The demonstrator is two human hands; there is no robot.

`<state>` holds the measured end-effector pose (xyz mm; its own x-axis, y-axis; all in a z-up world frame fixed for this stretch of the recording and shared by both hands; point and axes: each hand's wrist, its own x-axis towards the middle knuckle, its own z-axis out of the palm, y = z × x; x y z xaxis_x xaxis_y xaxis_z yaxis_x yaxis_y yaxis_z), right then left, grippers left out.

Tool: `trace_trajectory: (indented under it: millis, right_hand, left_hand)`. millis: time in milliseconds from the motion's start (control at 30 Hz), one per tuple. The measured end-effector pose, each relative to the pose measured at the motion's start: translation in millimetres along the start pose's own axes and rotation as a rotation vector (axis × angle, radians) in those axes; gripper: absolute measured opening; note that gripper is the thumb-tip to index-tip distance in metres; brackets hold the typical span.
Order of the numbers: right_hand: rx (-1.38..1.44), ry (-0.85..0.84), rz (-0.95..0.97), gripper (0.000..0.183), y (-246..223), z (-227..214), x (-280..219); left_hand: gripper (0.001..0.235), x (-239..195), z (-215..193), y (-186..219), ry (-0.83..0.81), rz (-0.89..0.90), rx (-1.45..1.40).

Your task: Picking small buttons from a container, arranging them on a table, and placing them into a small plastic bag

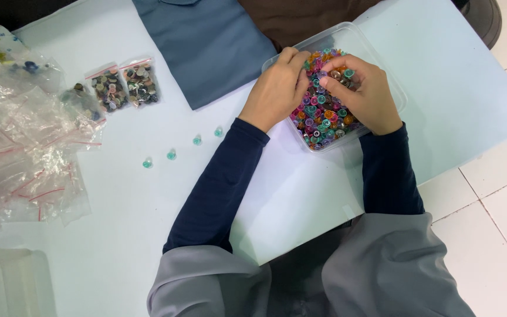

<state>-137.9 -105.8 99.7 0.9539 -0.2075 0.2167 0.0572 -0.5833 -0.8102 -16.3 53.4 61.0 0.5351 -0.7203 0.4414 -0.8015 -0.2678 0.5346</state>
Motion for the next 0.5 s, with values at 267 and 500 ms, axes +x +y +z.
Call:
trace_trajectory:
  millis: [267,500]
  right_hand:
    - [0.016,0.009,-0.117,0.023,-4.3,0.2,0.3]
    - [0.104,-0.022,-0.105,0.019,3.0,-0.6,-2.4]
  left_hand:
    - [0.045,-6.5,5.3,-3.5,0.089,0.03,-0.018]
    - [0.051,-14.5,4.5,-5.3,0.169,0.07,-0.084]
